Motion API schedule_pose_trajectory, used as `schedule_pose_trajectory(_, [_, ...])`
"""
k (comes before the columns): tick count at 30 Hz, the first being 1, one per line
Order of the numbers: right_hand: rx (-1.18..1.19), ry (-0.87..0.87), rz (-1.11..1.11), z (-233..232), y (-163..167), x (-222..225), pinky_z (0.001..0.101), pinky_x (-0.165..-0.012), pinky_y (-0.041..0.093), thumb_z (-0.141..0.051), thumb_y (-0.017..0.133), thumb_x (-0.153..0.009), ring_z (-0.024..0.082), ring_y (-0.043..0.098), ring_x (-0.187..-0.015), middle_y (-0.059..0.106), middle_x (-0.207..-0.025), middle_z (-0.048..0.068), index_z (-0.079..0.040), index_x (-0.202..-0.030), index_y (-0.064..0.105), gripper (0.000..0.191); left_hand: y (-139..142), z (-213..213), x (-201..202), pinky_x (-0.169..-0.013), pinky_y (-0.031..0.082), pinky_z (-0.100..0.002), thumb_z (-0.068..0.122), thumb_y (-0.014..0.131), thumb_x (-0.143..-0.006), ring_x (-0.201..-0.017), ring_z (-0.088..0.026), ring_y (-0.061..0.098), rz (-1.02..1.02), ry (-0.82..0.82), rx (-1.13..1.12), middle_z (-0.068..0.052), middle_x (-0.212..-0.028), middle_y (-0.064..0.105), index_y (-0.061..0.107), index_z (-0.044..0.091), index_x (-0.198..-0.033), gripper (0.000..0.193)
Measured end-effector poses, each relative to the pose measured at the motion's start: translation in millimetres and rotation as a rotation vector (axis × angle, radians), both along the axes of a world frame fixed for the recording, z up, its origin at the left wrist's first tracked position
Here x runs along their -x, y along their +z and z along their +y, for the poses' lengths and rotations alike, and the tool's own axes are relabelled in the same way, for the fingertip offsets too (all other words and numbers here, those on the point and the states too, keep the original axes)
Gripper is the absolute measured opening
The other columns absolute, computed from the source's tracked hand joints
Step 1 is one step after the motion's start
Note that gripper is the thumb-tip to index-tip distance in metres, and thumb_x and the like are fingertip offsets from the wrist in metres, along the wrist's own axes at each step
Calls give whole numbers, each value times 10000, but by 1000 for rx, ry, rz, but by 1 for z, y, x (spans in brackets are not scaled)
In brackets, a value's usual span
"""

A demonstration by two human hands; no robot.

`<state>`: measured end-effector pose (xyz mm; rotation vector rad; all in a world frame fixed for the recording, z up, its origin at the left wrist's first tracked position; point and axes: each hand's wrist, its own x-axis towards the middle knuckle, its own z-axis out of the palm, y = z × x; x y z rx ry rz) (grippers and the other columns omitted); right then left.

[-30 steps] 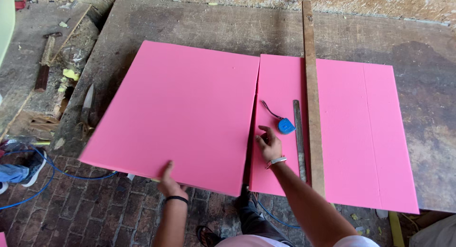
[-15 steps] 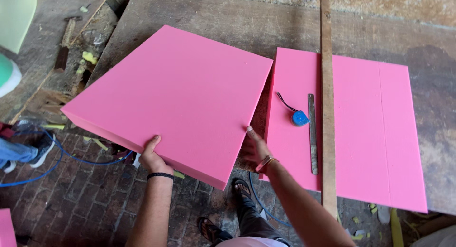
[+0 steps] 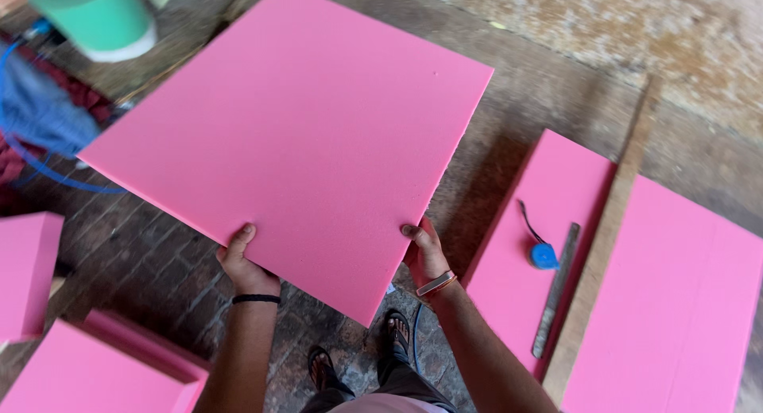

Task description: The person measures and marks a large pink foam sheet using a tape measure and a straightedge, then cuts the sheet into smaller rectangular pieces with a utility knife. The cut pieces are stacked on the floor.

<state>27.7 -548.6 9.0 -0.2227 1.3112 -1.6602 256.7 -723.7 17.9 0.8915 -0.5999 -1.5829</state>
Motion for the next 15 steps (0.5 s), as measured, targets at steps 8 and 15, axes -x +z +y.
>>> schedule_pose_trajectory(8, [349,344,-26,-113,9,-128,484,-1088,464,-309,753,-789,289,551,-1335,545,-1453,138,-34,-1533,375,879,-35,-39,-182,-935,577,-478,107,808,-710,-1032,-298,679,102,391,85,-113,-1109,700,686,5,-1058,382])
schedule_pose_trajectory(15, [173,658,-43,-214,-1,-325,493,-1018,514,-298,752,-773,299,597,-1240,600,-1341,126,-38,-1449,447,786,-95,-44,-404,-952,546,-510,179,661,-766,-1075,-313,656,208,686,-162,-120,-1102,715,705,33,-1004,282])
